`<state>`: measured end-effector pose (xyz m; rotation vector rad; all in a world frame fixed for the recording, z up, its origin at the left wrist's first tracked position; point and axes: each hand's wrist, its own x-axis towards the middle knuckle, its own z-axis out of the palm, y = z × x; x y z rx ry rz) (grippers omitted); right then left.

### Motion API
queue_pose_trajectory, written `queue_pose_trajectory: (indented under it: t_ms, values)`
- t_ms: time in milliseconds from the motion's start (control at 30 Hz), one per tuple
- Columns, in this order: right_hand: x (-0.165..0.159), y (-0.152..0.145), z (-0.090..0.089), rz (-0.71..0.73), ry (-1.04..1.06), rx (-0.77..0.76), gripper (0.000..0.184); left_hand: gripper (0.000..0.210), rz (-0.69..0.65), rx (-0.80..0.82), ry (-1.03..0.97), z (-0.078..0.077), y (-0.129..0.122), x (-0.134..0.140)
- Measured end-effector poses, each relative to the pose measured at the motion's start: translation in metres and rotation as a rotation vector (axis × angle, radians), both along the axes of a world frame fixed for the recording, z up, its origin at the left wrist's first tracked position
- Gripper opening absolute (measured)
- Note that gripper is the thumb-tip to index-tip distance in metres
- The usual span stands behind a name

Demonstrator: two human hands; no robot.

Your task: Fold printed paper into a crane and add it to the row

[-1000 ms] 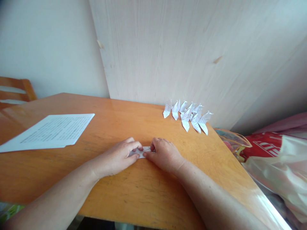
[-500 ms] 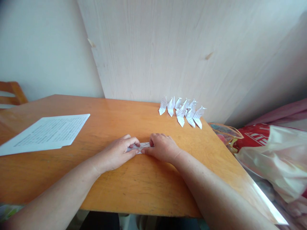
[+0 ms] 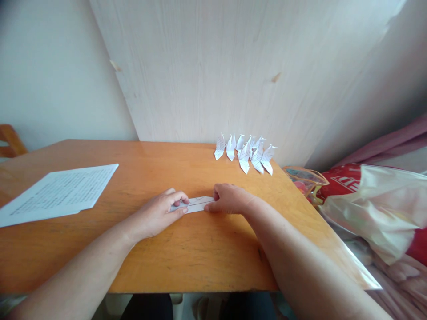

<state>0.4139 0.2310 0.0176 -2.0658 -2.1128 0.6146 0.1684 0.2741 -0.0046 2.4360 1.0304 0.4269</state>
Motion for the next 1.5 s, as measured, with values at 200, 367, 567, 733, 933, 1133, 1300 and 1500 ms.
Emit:
queue_pose_trajectory:
  t_ms: [200, 367, 567, 733, 933, 1133, 1300, 1500]
  values:
    - [0.012, 0.000, 0.003, -0.003, 0.012, -0.050, 0.030, 0.020, 0.006, 0.007, -0.008, -0.001, 0.001, 0.001]
    - [0.019, 0.001, 0.002, -0.012, 0.058, 0.050, 0.014, 0.018, 0.019, 0.012, -0.027, -0.004, 0.002, 0.001]
    - [-0.011, -0.012, -0.001, 0.189, 0.121, 0.455, 0.027, 0.020, 0.010, 0.020, -0.011, -0.004, 0.002, 0.001]
    - [-0.038, -0.036, 0.002, 0.489, -0.067, 0.337, 0.049, 0.021, -0.003, 0.043, -0.028, -0.008, 0.003, 0.001]
    - [-0.045, -0.048, -0.002, 0.488, -0.113, 0.183, 0.077, 0.018, 0.023, 0.035, -0.051, -0.010, 0.003, 0.002]
    - [-0.048, -0.050, -0.002, 0.477, -0.146, 0.161, 0.099, 0.016, 0.019, -0.014, -0.040, -0.007, 0.003, 0.000]
    - [-0.048, -0.049, 0.000, 0.478, -0.145, 0.137, 0.112, 0.025, 0.022, -0.020, -0.042, -0.005, 0.005, 0.000]
    - [-0.048, -0.047, 0.001, 0.484, -0.135, 0.114, 0.119, 0.022, 0.036, -0.019, -0.070, -0.009, 0.003, 0.001]
